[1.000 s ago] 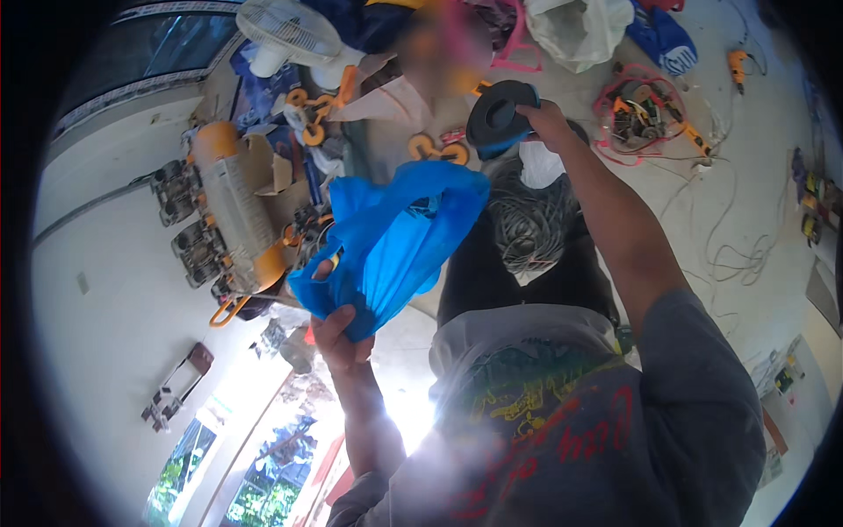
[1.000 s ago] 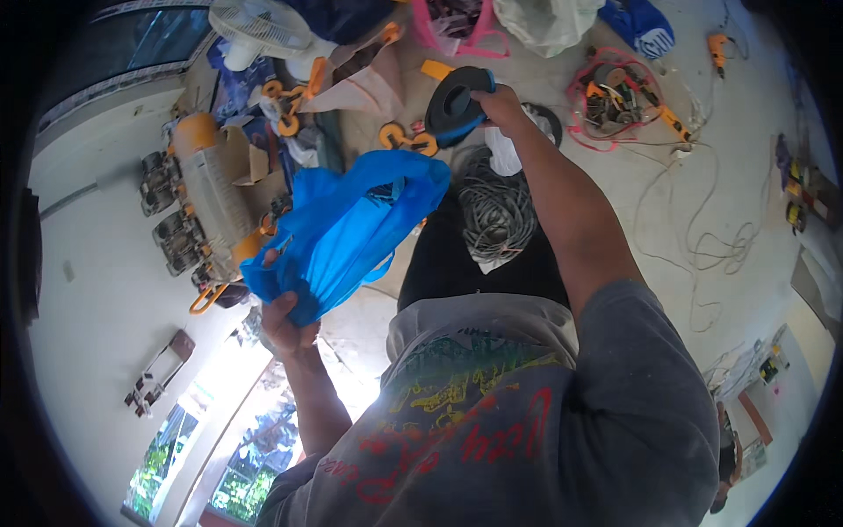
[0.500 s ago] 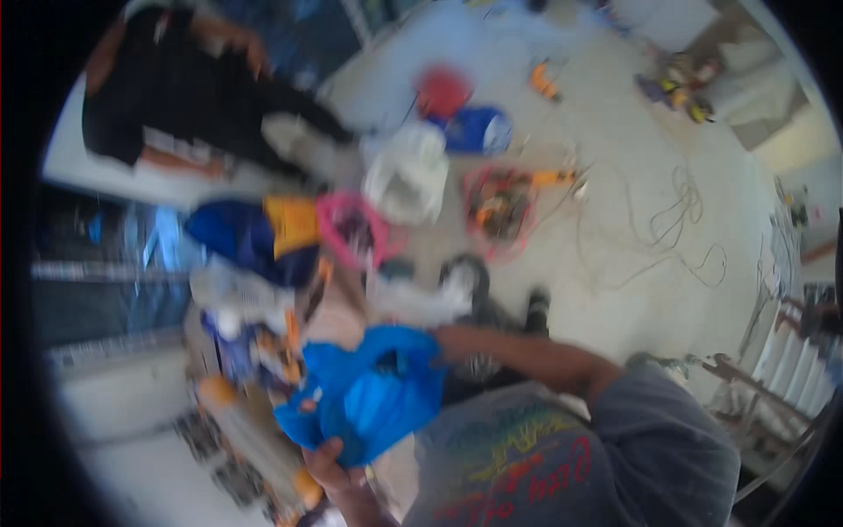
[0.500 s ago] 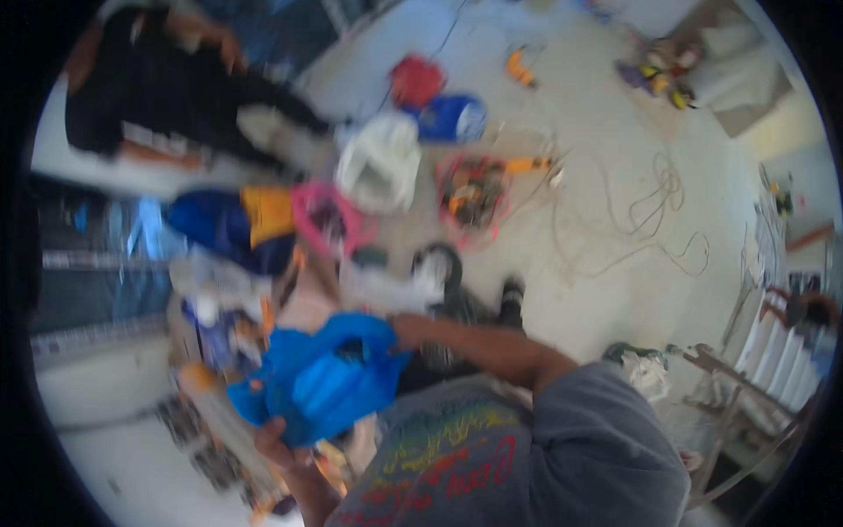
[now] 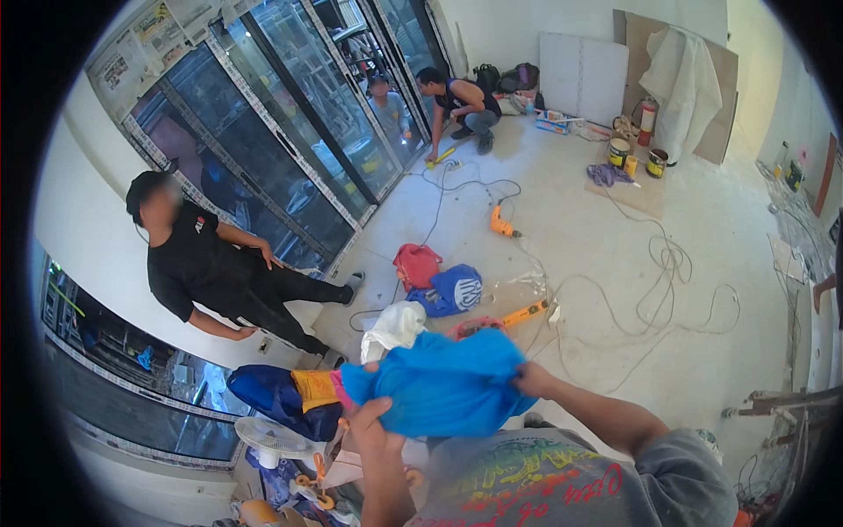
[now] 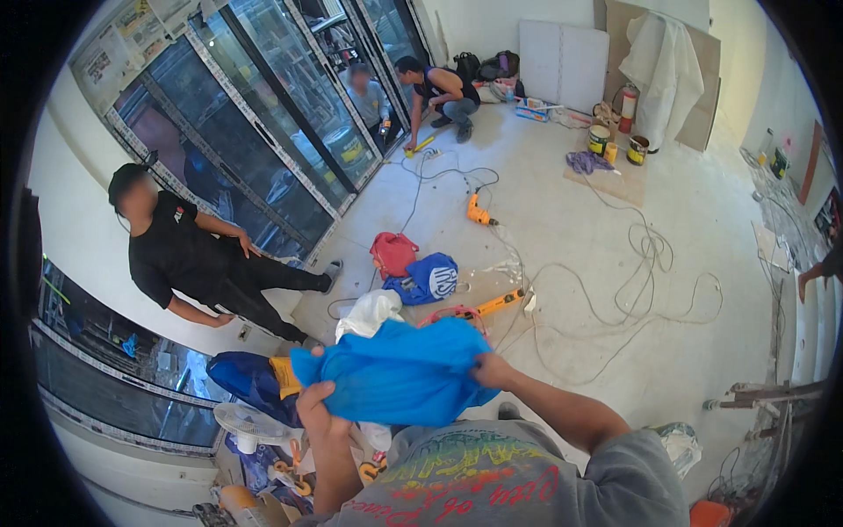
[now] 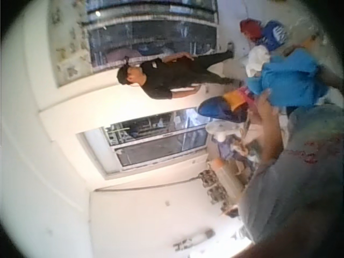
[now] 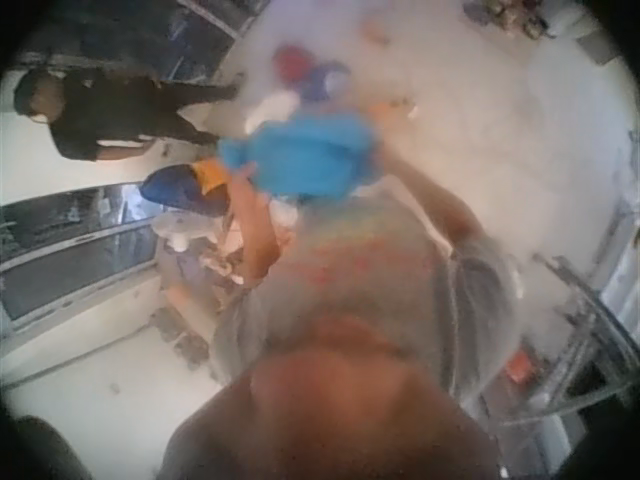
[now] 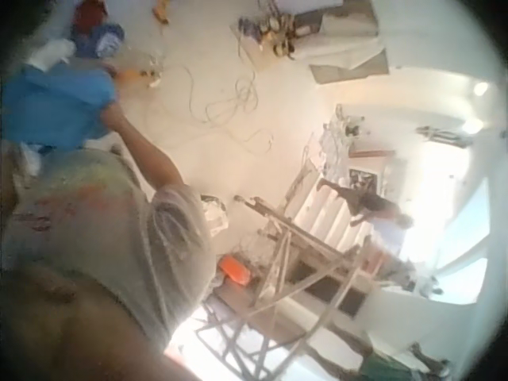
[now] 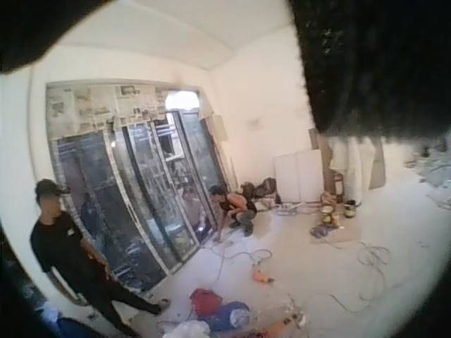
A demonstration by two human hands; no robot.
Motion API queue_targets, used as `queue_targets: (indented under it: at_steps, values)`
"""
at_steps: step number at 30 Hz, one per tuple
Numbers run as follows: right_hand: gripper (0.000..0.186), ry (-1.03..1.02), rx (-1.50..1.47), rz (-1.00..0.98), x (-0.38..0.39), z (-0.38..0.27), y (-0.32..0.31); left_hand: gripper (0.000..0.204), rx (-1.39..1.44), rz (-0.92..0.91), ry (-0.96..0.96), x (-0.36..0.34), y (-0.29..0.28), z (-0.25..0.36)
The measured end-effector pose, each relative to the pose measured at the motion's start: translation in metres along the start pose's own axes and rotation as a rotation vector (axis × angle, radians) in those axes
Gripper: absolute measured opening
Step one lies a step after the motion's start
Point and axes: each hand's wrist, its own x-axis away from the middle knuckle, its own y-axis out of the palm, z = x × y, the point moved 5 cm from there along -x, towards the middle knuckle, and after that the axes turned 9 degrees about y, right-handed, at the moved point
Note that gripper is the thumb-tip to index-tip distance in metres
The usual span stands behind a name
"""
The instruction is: Organizing and sorting various construction tools and components into bags on a workshop floor.
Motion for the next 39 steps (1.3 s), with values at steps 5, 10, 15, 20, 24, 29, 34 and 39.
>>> queue_targets:
  at_steps: [5,10,15,20,24,29,34,39]
  values:
    - [0.031,-0.093,-1.931,0.419,0.001,0.078,-0.086,0.052,0.044,-0.072,-0.182,-0.067,0.047,-0.087]
    - [0.04,-0.073,-2.229,0.603,0.058,0.157,-0.193,0.048,-0.133,-0.127,-0.538,-0.129,0.024,-0.214]
    - [0.047,-0.081,-2.153,0.708,0.079,0.205,-0.25,0.045,-0.559,-0.442,-0.58,-0.199,0.058,-0.313]
    - [0.047,0.031,-2.002,0.832,0.11,0.174,-0.34,0.075,-1.499,-0.756,-0.55,-0.266,0.12,-0.368]
    - [0.044,0.002,-1.89,0.933,0.121,0.195,-0.415,0.09,-1.646,-0.929,-0.003,-0.288,0.188,-0.417]
    - [0.039,-0.109,-1.724,1.041,0.113,0.226,-0.52,0.079,-1.604,-1.247,0.287,-0.315,0.282,-0.506]
    - [0.036,-0.097,-1.726,1.12,0.061,0.264,-0.638,0.052,-1.199,-1.416,-0.671,-0.401,0.292,-0.669]
    - [0.029,-0.08,-1.707,0.796,-0.04,0.277,-0.751,0.058,-0.814,-0.894,-0.755,-0.486,0.367,-0.709]
